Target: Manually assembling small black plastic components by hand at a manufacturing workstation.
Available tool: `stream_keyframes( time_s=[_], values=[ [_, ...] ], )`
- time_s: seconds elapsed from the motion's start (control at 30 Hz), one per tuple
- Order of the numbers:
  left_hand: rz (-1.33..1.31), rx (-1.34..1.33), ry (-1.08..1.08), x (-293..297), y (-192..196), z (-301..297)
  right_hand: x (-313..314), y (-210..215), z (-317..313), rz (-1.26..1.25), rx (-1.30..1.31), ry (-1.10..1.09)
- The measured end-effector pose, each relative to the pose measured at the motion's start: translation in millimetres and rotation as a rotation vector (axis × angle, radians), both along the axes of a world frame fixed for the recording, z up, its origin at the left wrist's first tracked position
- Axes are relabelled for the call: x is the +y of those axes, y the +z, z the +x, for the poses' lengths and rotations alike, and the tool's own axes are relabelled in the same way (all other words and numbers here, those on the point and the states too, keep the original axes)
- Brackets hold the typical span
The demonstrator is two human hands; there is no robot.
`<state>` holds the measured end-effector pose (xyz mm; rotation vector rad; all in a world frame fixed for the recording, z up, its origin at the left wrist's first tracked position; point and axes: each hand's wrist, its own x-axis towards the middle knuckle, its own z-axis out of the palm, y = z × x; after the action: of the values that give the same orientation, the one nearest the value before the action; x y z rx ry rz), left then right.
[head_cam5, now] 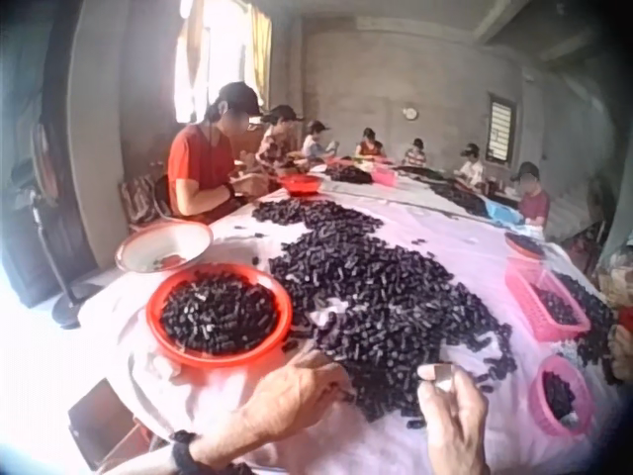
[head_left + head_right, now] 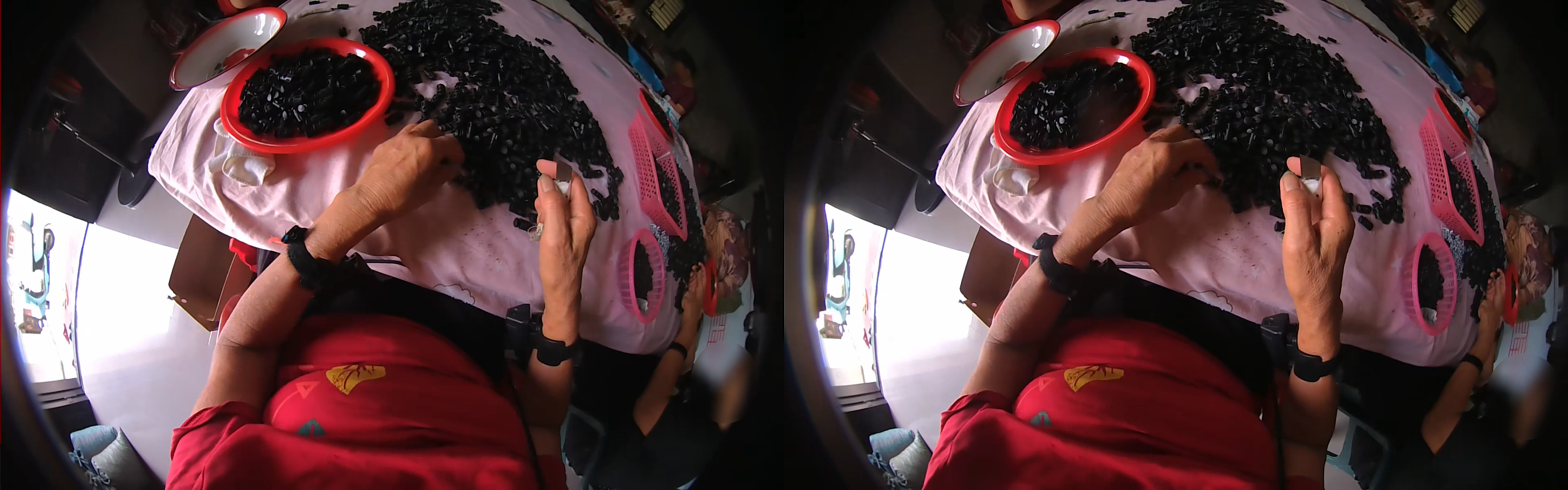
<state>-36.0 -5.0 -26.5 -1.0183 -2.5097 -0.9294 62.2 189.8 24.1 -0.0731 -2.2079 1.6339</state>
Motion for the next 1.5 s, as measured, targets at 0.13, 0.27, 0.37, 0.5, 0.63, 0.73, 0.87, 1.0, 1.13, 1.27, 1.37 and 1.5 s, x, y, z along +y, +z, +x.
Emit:
stream_keyframes(
  time_s=[0.13,0.27,0.37,0.5,0.63,0.73,0.87,1.0,1.13,1.27,1.37,1.5],
  values=[
    [-0.060,0.032,-0.065,-2,2,7,-4,-1,0,0.082,-0.009,-0.007],
    [-0.060,0.008,-0.023,4,-8,4,-6,1,2,0.158,-0.060,0.005],
    [-0.057,0.046,0.017,7,-11,2,-9,-3,1,0.161,-0.026,0.022],
    [-0.023,-0.007,0.017,10,1,5,-11,-3,0,0.196,0.004,0.061],
    [0.347,-0.237,-0.101,-1,12,1,-17,1,2,0.177,0.020,0.081],
    [0.738,-0.989,-0.306,-9,30,10,-19,6,6,0.201,0.048,0.107],
    [0.914,-1.362,-0.541,-11,44,21,-20,8,13,0.180,0.058,0.109],
    [0.966,-1.476,-0.665,-1,38,26,-21,8,13,0.237,0.092,0.103],
    [0.974,-1.560,-0.749,6,31,27,-22,12,13,0.264,0.153,0.142],
    [0.967,-1.518,-0.687,7,34,31,-20,11,15,0.314,0.187,0.089],
    [0.956,-1.470,-0.645,6,39,32,-24,12,15,0.187,0.220,0.126],
    [1.002,-1.514,-0.684,7,36,32,-19,5,12,0.066,0.219,0.170]
  ],
)
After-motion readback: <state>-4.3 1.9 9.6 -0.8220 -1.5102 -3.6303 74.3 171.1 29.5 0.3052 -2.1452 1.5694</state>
